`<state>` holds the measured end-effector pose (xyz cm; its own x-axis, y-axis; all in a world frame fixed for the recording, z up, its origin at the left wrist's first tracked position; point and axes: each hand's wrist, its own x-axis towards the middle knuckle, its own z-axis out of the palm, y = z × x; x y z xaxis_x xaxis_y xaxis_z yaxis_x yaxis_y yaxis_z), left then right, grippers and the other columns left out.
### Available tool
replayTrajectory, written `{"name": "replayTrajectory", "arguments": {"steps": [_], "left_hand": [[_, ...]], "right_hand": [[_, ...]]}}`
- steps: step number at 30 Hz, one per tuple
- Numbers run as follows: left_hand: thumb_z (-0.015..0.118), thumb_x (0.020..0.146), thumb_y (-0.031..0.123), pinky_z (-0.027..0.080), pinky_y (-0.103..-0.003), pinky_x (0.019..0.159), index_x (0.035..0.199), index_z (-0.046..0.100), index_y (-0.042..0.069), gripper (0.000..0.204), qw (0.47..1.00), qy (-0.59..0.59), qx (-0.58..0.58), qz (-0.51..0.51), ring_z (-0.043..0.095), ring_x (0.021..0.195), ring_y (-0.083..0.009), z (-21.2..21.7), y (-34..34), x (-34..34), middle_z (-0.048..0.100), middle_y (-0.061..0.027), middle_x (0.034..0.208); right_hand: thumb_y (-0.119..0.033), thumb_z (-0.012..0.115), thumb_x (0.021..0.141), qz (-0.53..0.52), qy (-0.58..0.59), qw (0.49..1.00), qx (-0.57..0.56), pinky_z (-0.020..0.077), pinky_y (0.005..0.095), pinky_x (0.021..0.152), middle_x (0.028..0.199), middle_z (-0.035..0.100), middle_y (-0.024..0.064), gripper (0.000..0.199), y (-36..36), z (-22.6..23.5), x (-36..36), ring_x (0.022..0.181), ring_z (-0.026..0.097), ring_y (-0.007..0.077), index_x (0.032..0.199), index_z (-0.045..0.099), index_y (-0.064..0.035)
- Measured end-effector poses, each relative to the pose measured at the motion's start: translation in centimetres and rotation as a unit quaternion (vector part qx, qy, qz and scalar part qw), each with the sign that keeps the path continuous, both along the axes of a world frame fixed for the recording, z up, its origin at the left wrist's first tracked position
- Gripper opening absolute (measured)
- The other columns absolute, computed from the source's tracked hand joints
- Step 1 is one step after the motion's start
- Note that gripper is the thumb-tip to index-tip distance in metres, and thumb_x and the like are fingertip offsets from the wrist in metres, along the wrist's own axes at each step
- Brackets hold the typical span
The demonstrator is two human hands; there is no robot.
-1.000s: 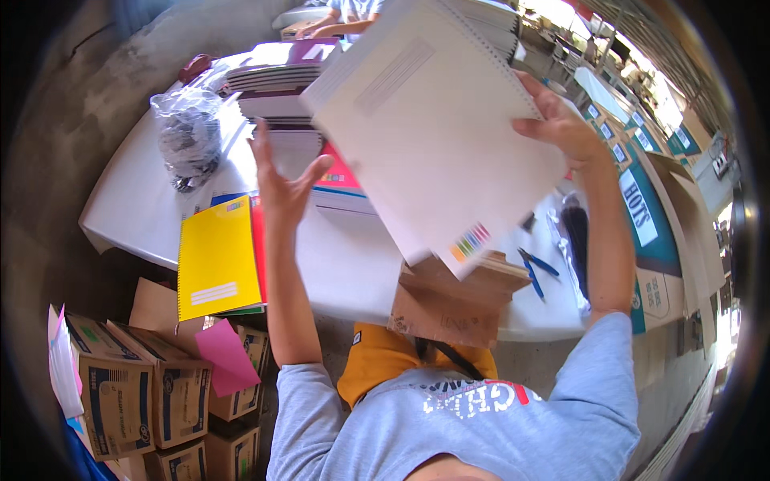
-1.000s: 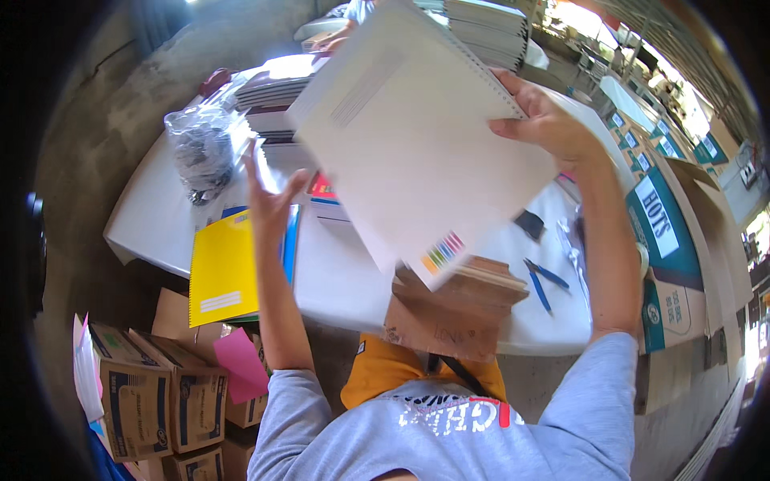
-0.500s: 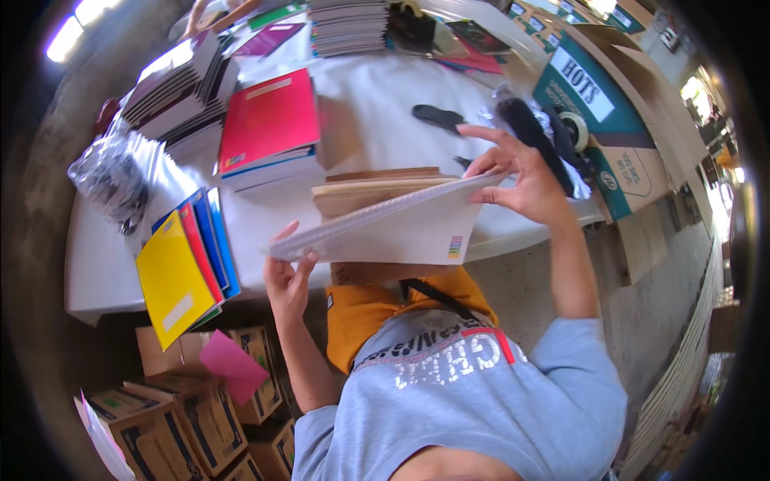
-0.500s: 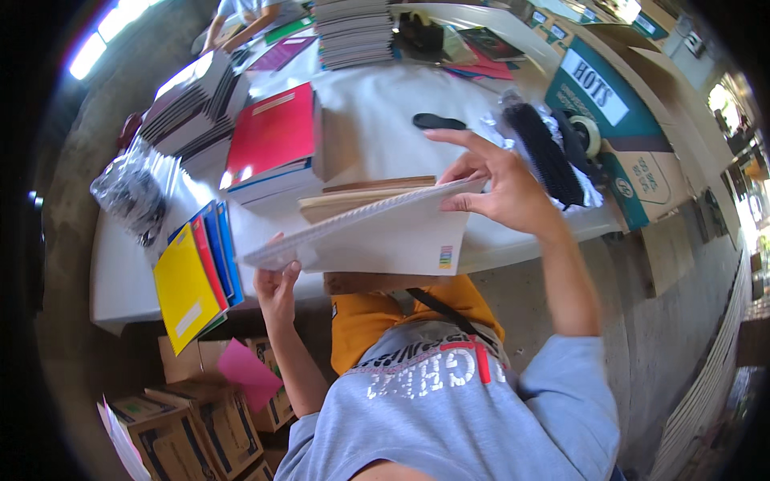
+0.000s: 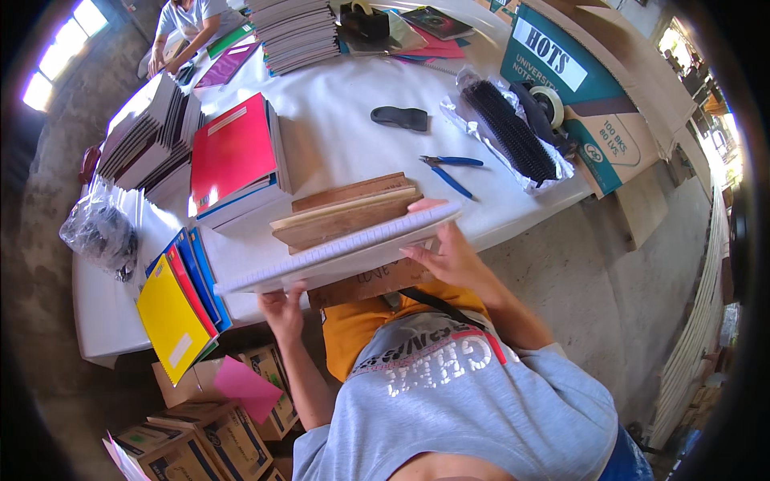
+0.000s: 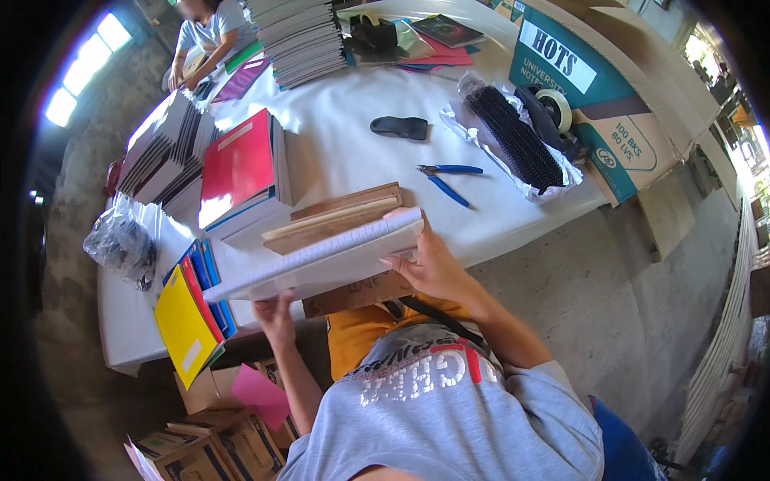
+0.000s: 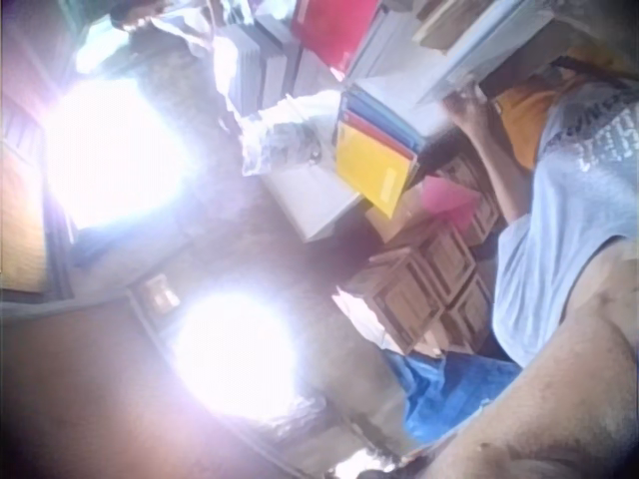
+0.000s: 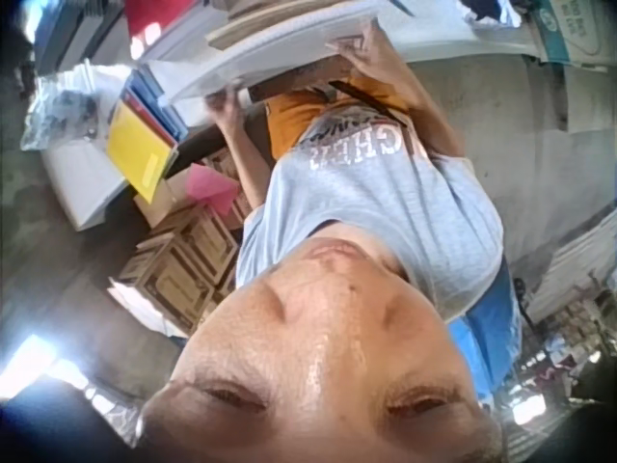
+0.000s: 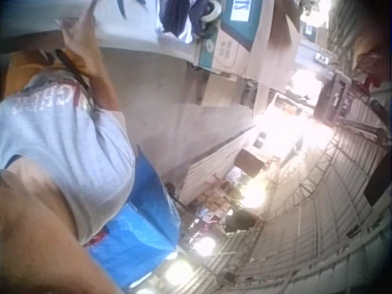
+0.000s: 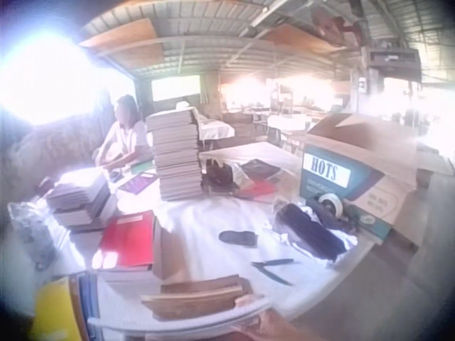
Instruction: The person places spiral notebooks onto a wooden stand one by one, manually threads a plastic spiral through the punched holes of each notebook, and then uses a blue tool to cut the excess plastic from the ends.
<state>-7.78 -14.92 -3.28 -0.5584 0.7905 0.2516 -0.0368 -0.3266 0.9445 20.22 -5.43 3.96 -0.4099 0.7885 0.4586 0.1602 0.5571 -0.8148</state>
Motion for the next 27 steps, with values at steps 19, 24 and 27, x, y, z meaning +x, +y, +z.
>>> {"name": "replayTrajectory", "arguments": {"steps": [19,24,27], "left_hand": [[0.067,0.077,0.002,0.047,-0.027,0.061,0.097,0.052,0.000,0.025,0.958,0.271,-0.086,0.042,0.061,0.068,-0.0139,8.0,4.3,-2.1,0.065,-0.0094,0.078],[0.067,0.078,0.001,0.047,-0.024,0.068,0.097,0.049,-0.001,0.026,0.962,0.255,-0.080,0.047,0.060,0.074,-0.0111,8.6,7.3,-2.9,0.065,-0.0094,0.082],[0.066,0.080,0.001,0.046,-0.024,0.071,0.097,0.049,-0.001,0.024,0.984,0.175,-0.001,0.034,0.060,0.076,-0.0114,7.6,7.6,-2.3,0.063,-0.0071,0.083]], "right_hand": [[-0.011,0.057,0.088,0.001,0.112,0.991,-0.073,0.0477,0.0248,0.072,0.096,0.058,0.0069,0.032,3.8,5.7,-1.2,0.085,0.056,0.0099,0.115,0.043,-0.0012],[-0.011,0.058,0.088,0.031,0.046,0.998,0.001,0.0470,0.0250,0.072,0.094,0.058,0.0064,0.027,7.1,9.7,-3.1,0.083,0.055,0.0098,0.109,0.044,-0.0013],[-0.011,0.059,0.087,0.037,0.031,0.999,-0.009,0.0470,0.0260,0.072,0.092,0.059,0.0067,0.028,7.7,9.8,-3.0,0.085,0.056,0.0104,0.109,0.044,-0.0012]]}}
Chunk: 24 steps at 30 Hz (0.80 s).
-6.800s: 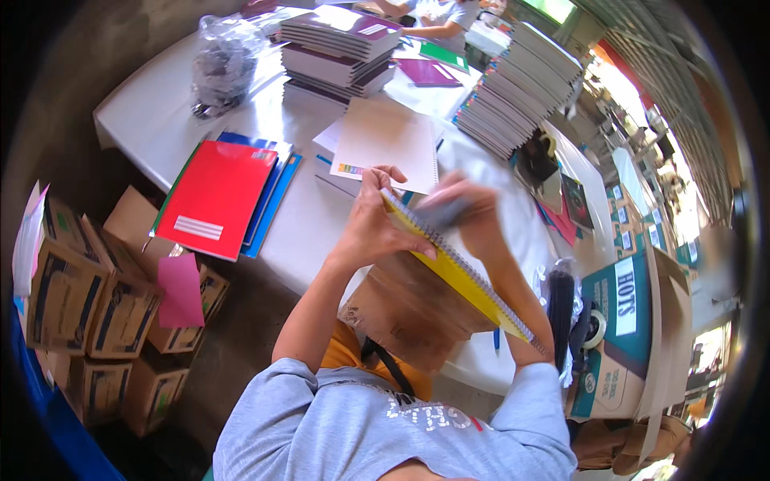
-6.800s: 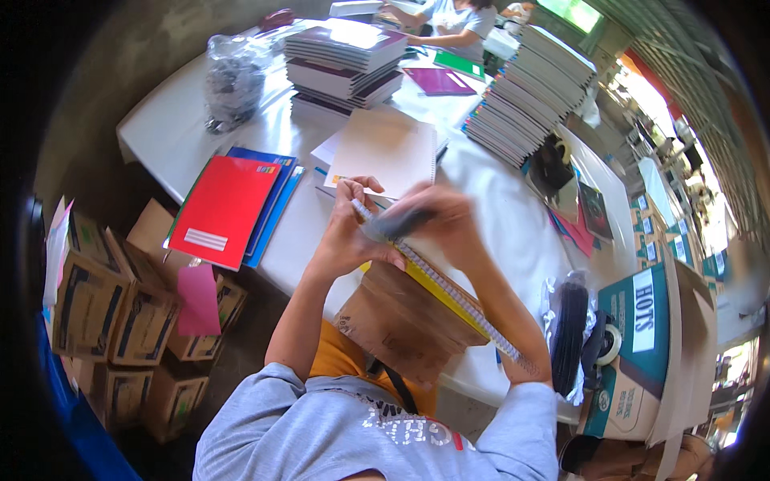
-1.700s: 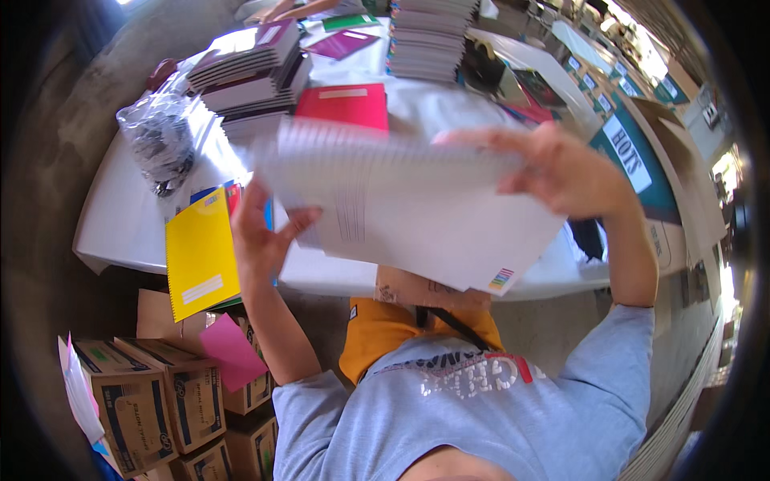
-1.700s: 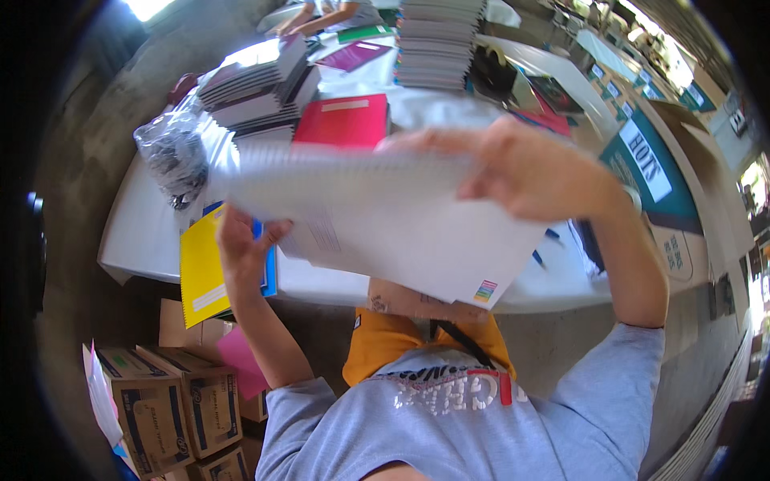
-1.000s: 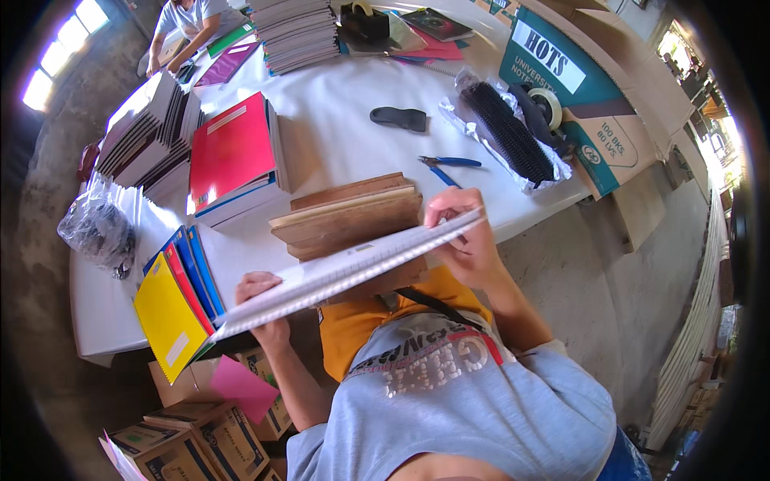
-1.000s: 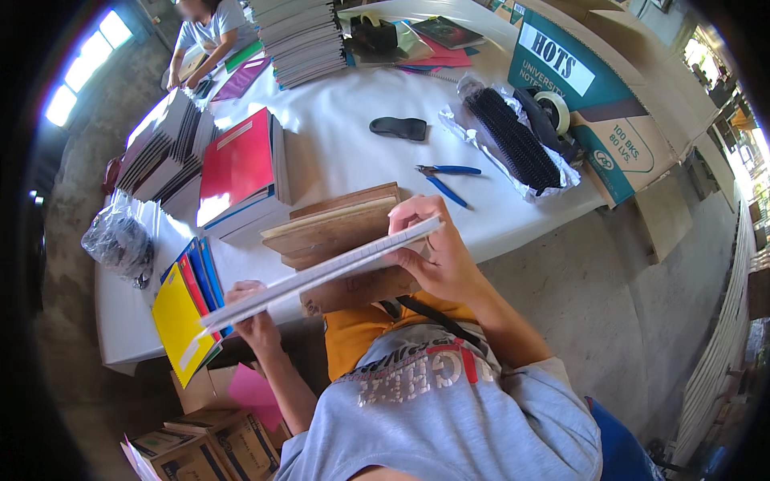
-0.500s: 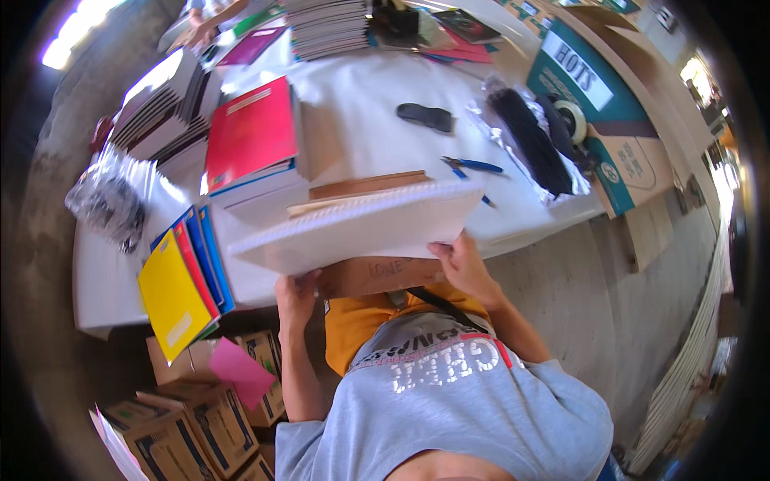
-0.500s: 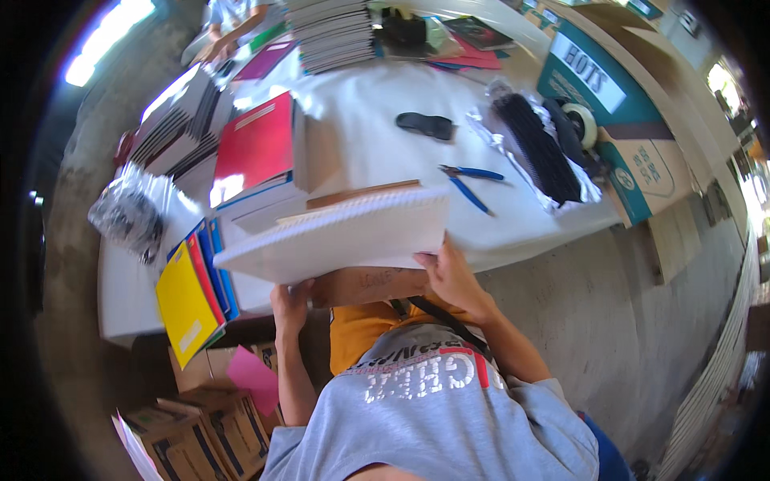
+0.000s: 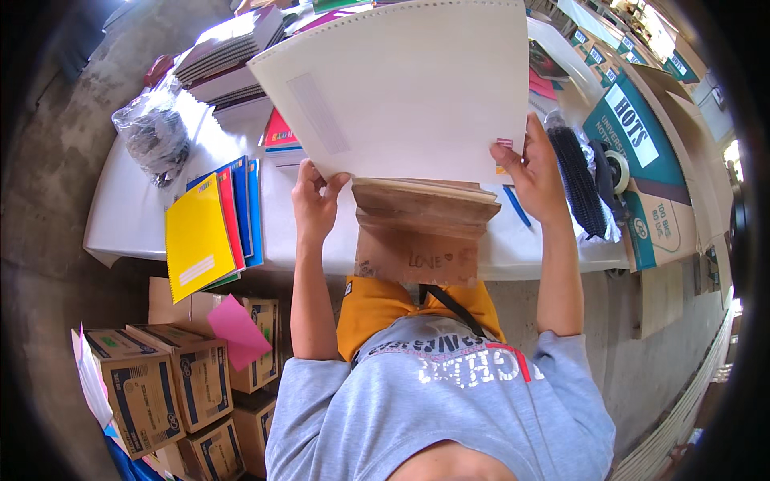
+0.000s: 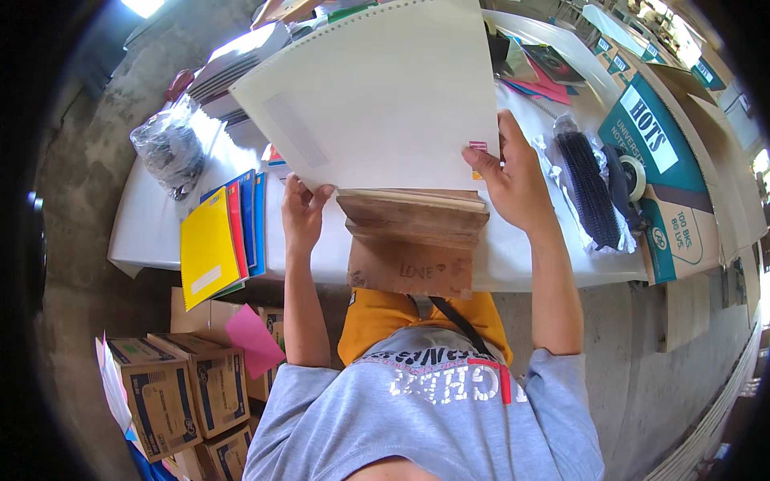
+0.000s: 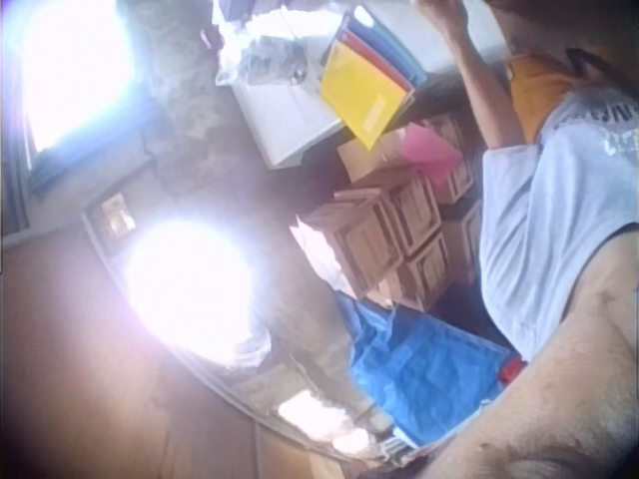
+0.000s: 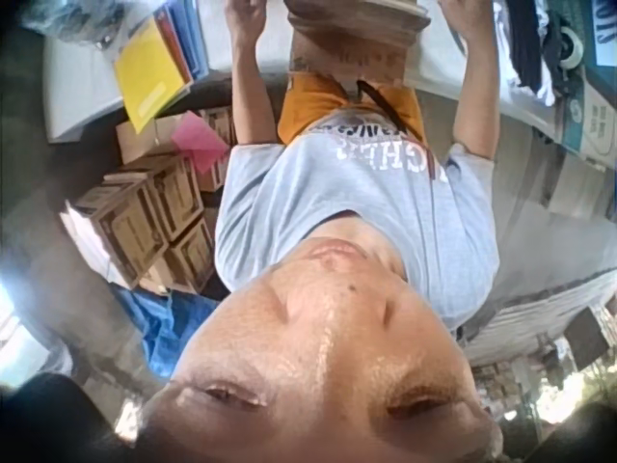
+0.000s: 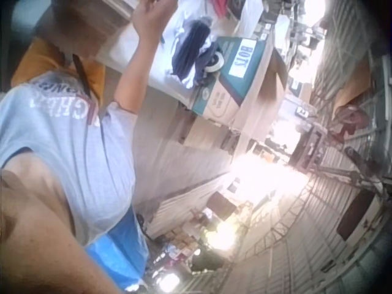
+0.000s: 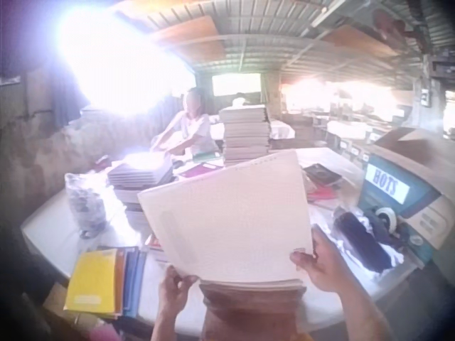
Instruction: The person places spiral notebooks onto a wooden stand one by one, manually threads a plastic spiral through the punched holes of each notebook, and then uses a blue tool to cut the excess plastic from the ends.
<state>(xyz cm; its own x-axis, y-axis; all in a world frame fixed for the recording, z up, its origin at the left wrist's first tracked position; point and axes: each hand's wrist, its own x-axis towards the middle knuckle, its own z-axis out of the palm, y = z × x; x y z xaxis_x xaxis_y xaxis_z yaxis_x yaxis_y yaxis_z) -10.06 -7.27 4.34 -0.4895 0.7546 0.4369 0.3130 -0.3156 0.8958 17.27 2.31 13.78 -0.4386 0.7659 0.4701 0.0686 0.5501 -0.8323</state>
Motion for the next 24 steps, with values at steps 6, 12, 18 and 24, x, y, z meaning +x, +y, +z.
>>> {"name": "replayTrajectory", "arguments": {"steps": [6,12,18,24], "left_hand": [[0.063,0.081,-0.001,0.045,-0.025,0.077,0.105,0.044,0.001,0.031,0.998,-0.057,0.030,-0.030,0.057,0.086,-0.0117,-2.6,-0.4,0.6,0.061,-0.0076,0.089],[0.063,0.081,-0.002,0.045,-0.027,0.078,0.116,0.045,0.002,0.040,0.997,-0.044,-0.063,0.024,0.057,0.090,-0.0134,-7.3,-1.8,0.8,0.061,-0.0093,0.092],[0.065,0.074,-0.001,0.046,-0.041,0.074,0.104,0.055,0.002,0.032,0.940,0.268,-0.161,0.137,0.056,0.093,-0.0278,-8.1,-3.6,0.0,0.060,-0.0154,0.094],[0.073,0.071,0.009,0.039,-0.044,0.090,0.110,0.050,0.004,0.046,0.930,0.270,-0.104,0.228,0.045,0.108,-0.0364,-5.4,-3.6,1.4,0.054,-0.0162,0.110]], "right_hand": [[-0.012,0.060,0.086,-0.029,-0.036,0.999,0.023,0.0477,0.0279,0.069,0.084,0.060,0.0141,0.032,-0.7,-0.1,-0.3,0.077,0.062,0.0173,0.110,0.043,0.0017],[-0.015,0.065,0.081,0.017,-0.209,0.977,0.032,0.0466,0.0374,0.065,0.079,0.060,0.0242,0.035,-0.4,-1.2,1.5,0.079,0.064,0.0349,0.106,0.049,0.0023],[-0.001,0.061,0.081,0.152,-0.095,0.980,-0.090,0.0467,0.0290,0.086,0.101,0.064,0.0106,0.031,4.1,-2.4,9.0,0.095,0.060,0.0144,0.111,0.055,0.0034],[-0.012,0.061,0.080,-0.406,-0.478,0.774,0.087,0.0488,0.0387,0.083,0.104,0.059,0.0144,0.027,16.8,-10.7,15.1,0.097,0.058,0.0313,0.105,0.055,-0.0033]]}}
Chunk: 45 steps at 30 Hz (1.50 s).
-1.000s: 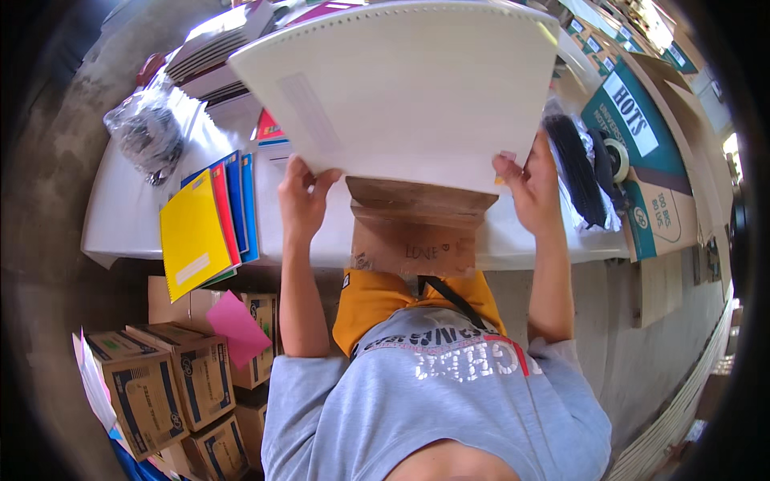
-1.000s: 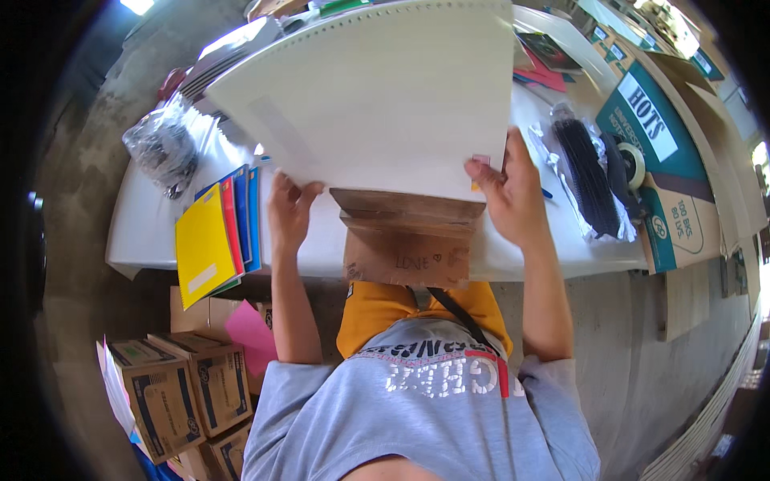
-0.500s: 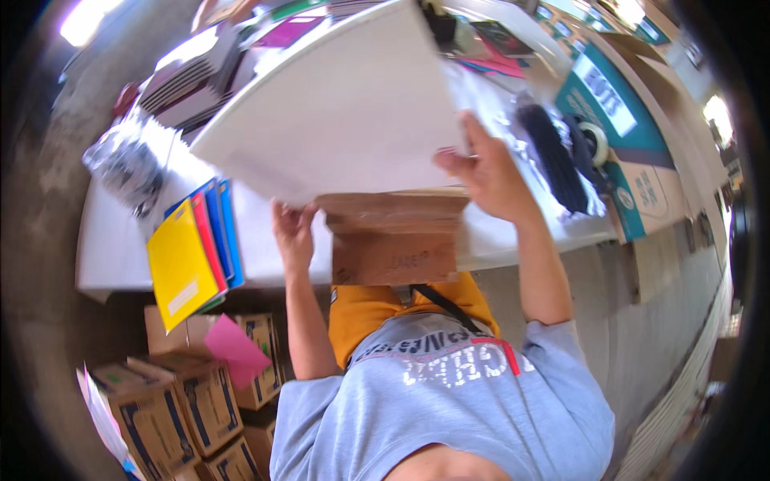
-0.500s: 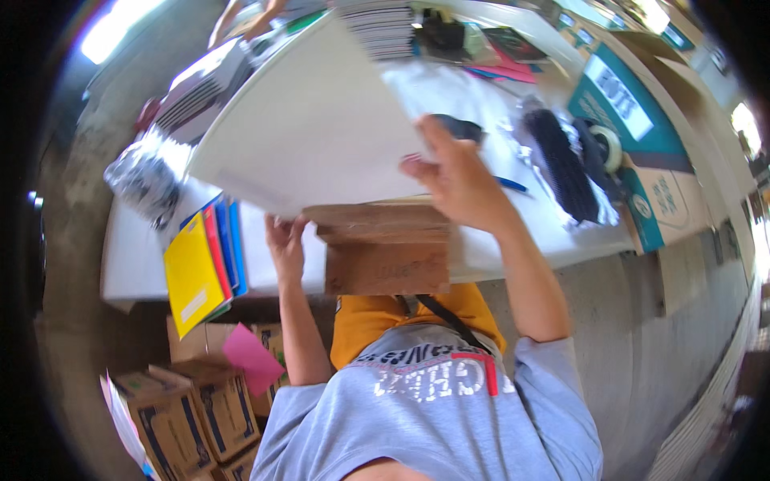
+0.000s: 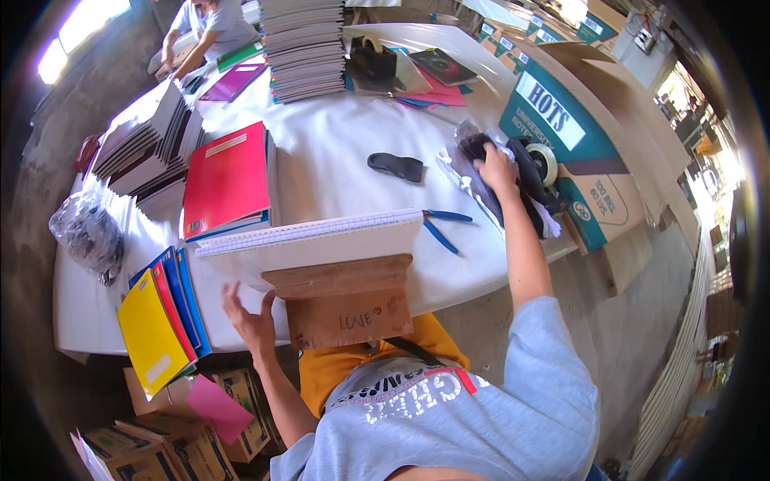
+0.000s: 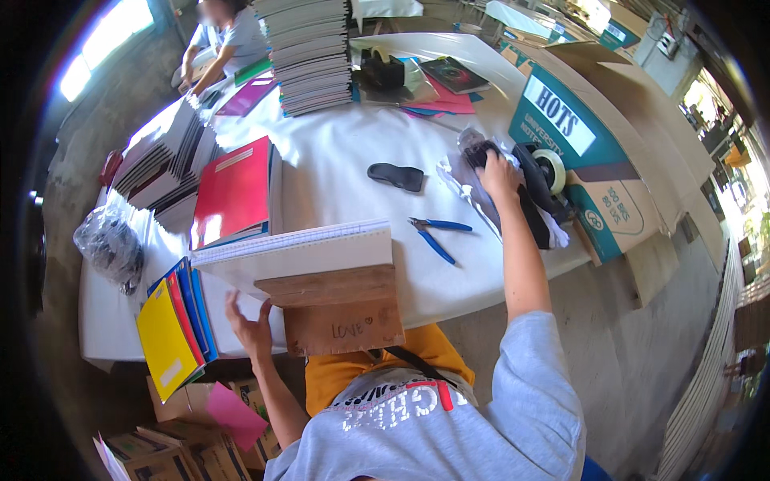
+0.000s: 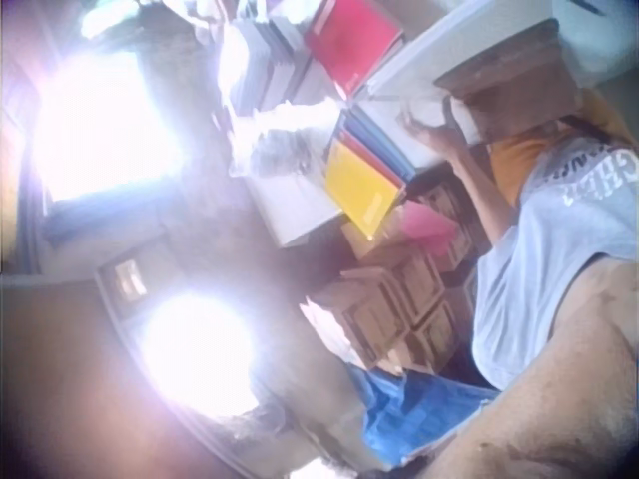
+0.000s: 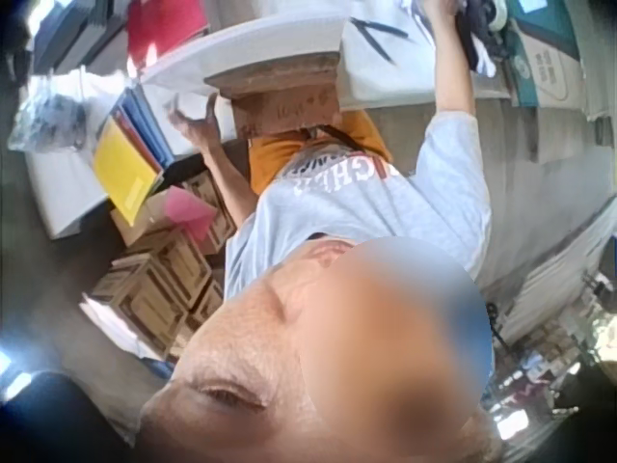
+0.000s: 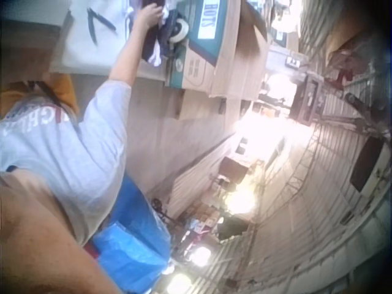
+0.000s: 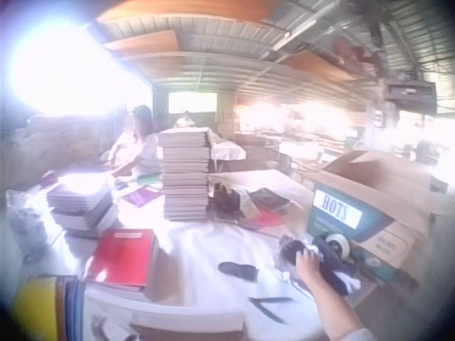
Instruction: The person places spiral notebooks onto a wooden stand one by one, manually threads a plastic spiral through the punched holes of each notebook, and then uses a blue tool to cut the excess plastic from the ends.
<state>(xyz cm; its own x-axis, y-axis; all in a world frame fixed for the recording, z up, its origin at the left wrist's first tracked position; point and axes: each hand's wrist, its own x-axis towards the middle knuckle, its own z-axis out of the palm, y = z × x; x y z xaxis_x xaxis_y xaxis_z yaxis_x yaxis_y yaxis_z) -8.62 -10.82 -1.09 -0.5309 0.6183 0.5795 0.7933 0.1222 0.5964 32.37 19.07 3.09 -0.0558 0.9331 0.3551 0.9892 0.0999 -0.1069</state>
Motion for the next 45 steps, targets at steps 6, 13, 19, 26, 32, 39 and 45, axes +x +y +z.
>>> {"name": "replayTrajectory", "arguments": {"steps": [6,13,19,26,32,39,45], "left_hand": [[0.075,0.071,0.038,0.026,-0.050,0.105,0.124,0.043,0.004,0.071,0.965,0.209,0.155,-0.013,0.033,0.127,-0.0369,12.0,1.2,6.5,0.044,-0.0148,0.127],[0.063,0.068,0.064,0.000,-0.061,0.104,0.113,0.053,0.010,0.070,0.965,0.217,-0.023,-0.147,0.039,0.124,-0.0283,13.5,7.5,15.2,0.053,-0.0061,0.108],[0.063,0.069,0.060,-0.006,-0.069,0.098,0.088,0.058,0.012,0.052,0.969,0.231,0.052,-0.075,0.045,0.116,-0.0239,12.3,8.6,16.4,0.054,-0.0030,0.092],[0.073,0.062,0.049,0.013,-0.060,0.100,0.085,0.053,0.012,0.049,0.974,0.167,0.122,-0.096,0.046,0.101,-0.0255,11.2,8.9,16.0,0.047,-0.0064,0.089],[0.075,0.061,0.048,0.016,-0.057,0.101,0.086,0.053,0.011,0.049,0.973,0.176,0.089,-0.123,0.047,0.095,-0.0246,11.8,8.8,15.8,0.046,-0.0059,0.085],[0.076,0.060,0.054,0.012,-0.051,0.105,0.084,0.054,0.014,0.052,0.974,0.177,0.077,-0.118,0.048,0.087,-0.0209,11.8,8.6,15.7,0.046,-0.0023,0.078],[0.072,0.064,0.052,0.017,-0.049,0.102,0.083,0.059,0.016,0.042,0.971,0.186,0.049,-0.144,0.047,0.086,-0.0205,12.4,7.9,15.5,0.047,-0.0012,0.078]], "right_hand": [[-0.008,0.056,0.079,-0.024,-0.104,0.990,-0.092,0.0502,0.0437,0.081,0.106,0.054,0.0267,0.025,2.7,-2.2,-0.1,0.099,0.057,0.0366,0.101,0.055,0.0057],[-0.005,0.051,0.080,0.004,-0.097,0.990,-0.106,0.0460,0.0438,0.087,0.106,0.057,0.0210,0.018,3.3,2.7,1.3,0.102,0.056,0.0357,0.094,0.062,-0.0011],[0.006,0.041,0.075,0.231,0.057,0.971,0.019,0.0434,0.0421,0.084,0.102,0.055,0.0227,0.044,-3.3,11.7,-1.5,0.094,0.055,0.0375,0.117,0.048,-0.0050],[-0.001,0.056,0.081,0.466,0.184,0.837,-0.220,0.0447,0.0348,0.075,0.090,0.054,0.0118,0.037,-13.6,15.3,-6.2,0.078,0.054,0.0254,0.117,0.058,-0.0110],[0.005,0.065,0.073,0.423,0.334,0.831,-0.140,0.0445,0.0284,0.071,0.082,0.058,0.0053,0.030,-13.8,13.1,-8.1,0.079,0.054,0.0173,0.098,0.069,-0.0104],[0.003,0.064,0.075,0.508,0.298,0.795,-0.145,0.0450,0.0265,0.071,0.088,0.062,0.0068,0.026,-13.4,13.0,-8.6,0.080,0.057,0.0166,0.098,0.069,-0.0085],[-0.003,0.054,0.085,0.540,0.280,0.743,-0.281,0.0430,0.0243,0.071,0.081,0.057,0.0069,0.018,-12.4,13.1,-8.4,0.074,0.053,0.0145,0.101,0.063,-0.0012]]}}
